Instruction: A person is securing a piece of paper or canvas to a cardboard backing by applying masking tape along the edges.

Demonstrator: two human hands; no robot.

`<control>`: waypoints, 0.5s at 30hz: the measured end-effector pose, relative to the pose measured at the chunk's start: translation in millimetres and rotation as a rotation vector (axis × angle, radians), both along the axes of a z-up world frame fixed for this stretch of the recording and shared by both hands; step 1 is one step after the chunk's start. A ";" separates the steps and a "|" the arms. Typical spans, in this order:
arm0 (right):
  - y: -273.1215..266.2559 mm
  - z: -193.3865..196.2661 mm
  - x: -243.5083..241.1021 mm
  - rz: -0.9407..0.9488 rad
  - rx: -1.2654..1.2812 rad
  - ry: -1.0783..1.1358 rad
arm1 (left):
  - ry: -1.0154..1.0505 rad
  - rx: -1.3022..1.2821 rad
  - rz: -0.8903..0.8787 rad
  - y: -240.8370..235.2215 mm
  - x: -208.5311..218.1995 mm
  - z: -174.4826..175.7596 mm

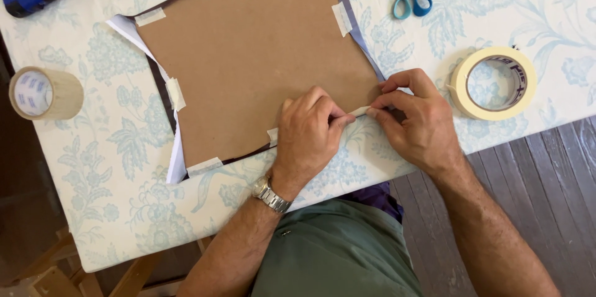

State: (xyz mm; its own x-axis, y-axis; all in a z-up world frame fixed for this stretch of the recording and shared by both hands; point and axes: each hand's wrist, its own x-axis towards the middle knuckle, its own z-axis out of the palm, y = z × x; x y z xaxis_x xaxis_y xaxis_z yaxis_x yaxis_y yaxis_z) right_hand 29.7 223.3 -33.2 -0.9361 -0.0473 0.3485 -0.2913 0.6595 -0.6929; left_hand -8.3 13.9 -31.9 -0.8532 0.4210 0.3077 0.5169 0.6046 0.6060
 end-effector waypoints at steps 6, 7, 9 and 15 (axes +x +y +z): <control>-10.2 -2.6 0.8 -0.119 0.023 -0.039 | -0.005 -0.039 0.062 6.3 -1.4 -7.2; -11.8 -2.4 -0.7 -0.118 0.025 -0.034 | 0.000 -0.037 0.063 7.1 -3.3 -6.6; -16.1 -2.2 0.4 -0.167 0.026 -0.072 | -0.043 -0.055 0.071 7.7 -3.0 -5.3; -27.8 13.1 -0.2 -0.239 0.104 -0.175 | -0.151 -0.081 0.110 15.0 -3.2 1.7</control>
State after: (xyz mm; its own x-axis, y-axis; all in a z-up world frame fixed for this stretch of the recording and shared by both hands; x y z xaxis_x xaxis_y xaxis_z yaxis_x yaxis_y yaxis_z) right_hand 29.5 195.5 -20.0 -0.9703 0.1543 0.1864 -0.0022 0.7649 -0.6442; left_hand -11.5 29.0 -30.2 -0.9292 0.3414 0.1415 0.3522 0.7022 0.6187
